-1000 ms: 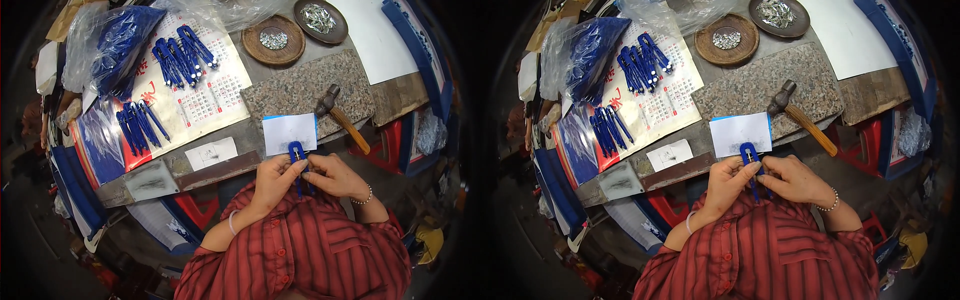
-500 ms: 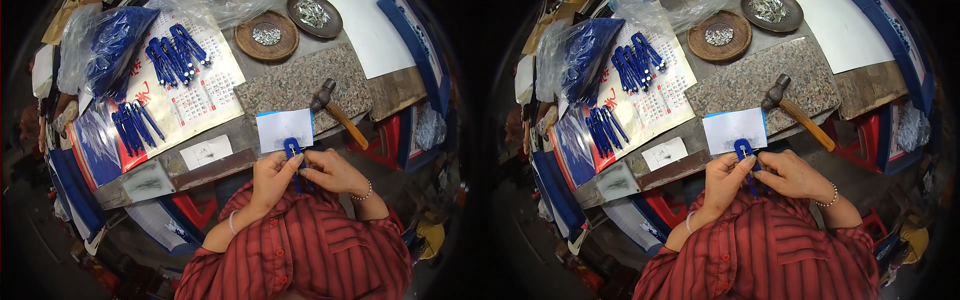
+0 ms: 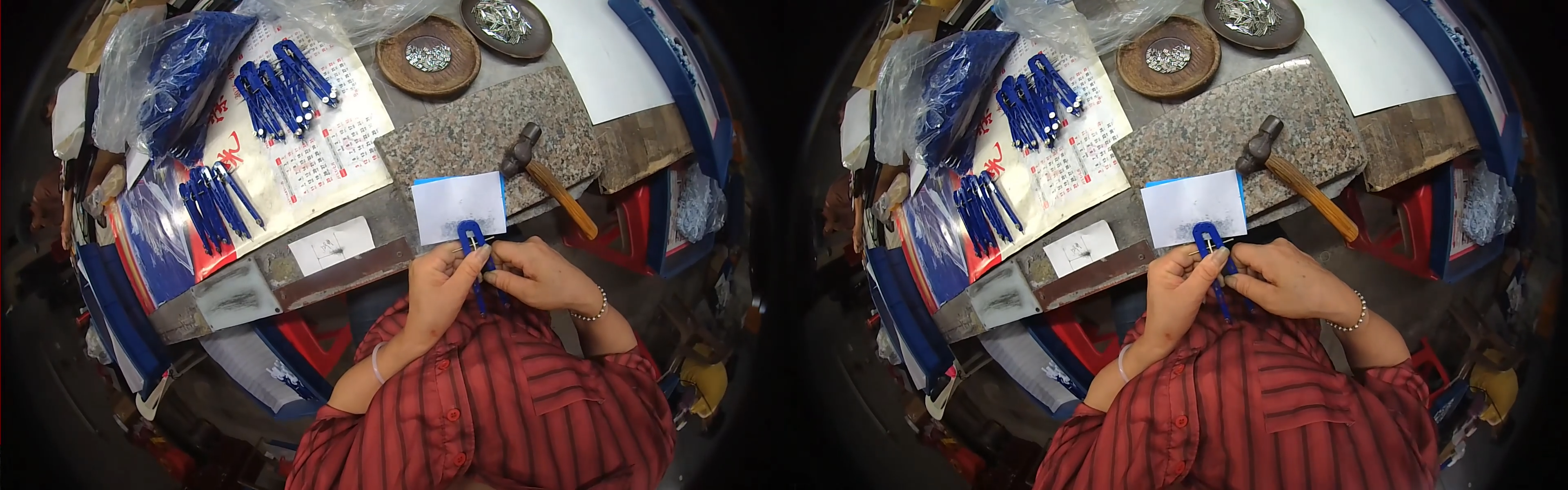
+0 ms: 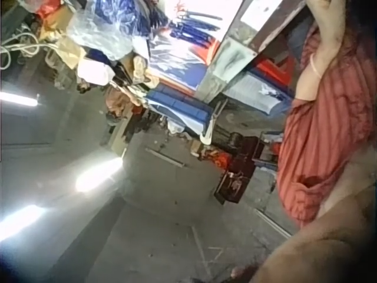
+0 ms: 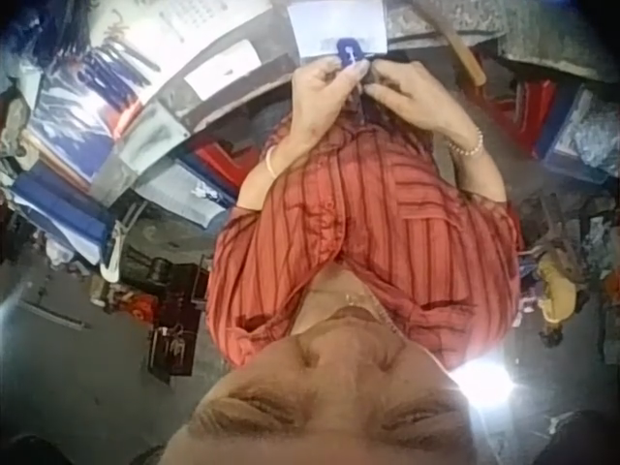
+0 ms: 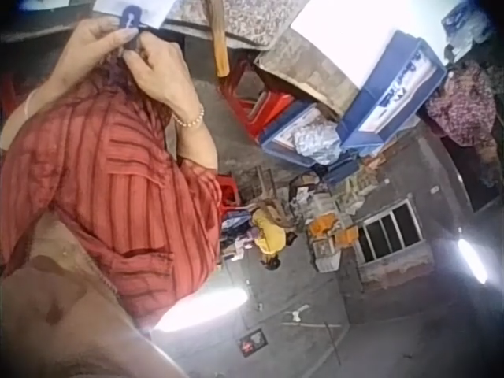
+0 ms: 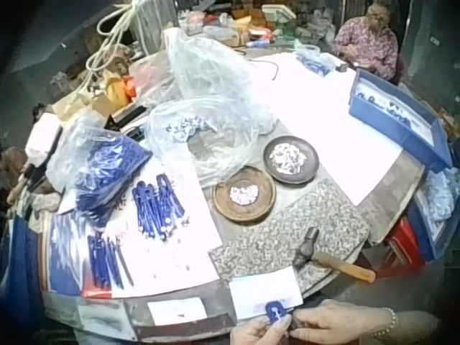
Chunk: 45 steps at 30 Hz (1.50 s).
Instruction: Assembling small metal pins into blue plastic frames using a hammer on a stone block.
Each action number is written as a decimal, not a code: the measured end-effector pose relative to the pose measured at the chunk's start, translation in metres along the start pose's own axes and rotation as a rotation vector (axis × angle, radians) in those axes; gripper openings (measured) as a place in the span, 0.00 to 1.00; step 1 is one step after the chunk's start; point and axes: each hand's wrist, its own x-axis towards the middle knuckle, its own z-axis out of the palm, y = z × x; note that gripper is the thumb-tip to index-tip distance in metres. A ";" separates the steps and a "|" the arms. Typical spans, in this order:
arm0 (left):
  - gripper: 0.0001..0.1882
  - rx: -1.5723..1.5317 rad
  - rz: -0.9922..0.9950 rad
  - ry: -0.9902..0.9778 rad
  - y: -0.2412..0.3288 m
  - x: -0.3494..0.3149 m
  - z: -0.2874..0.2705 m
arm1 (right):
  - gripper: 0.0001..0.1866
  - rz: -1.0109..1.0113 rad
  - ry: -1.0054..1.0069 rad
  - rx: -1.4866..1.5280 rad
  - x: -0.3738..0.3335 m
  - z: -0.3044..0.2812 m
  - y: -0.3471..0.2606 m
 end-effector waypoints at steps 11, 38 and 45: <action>0.13 0.090 0.067 0.007 -0.009 0.003 -0.004 | 0.12 0.010 0.047 0.056 0.000 0.008 0.001; 0.13 0.146 0.045 0.002 -0.004 -0.001 -0.004 | 0.12 0.040 0.049 0.029 -0.002 0.008 0.001; 0.14 0.101 0.014 -0.006 -0.003 -0.001 -0.003 | 0.11 -0.051 0.195 -0.272 -0.016 -0.009 -0.019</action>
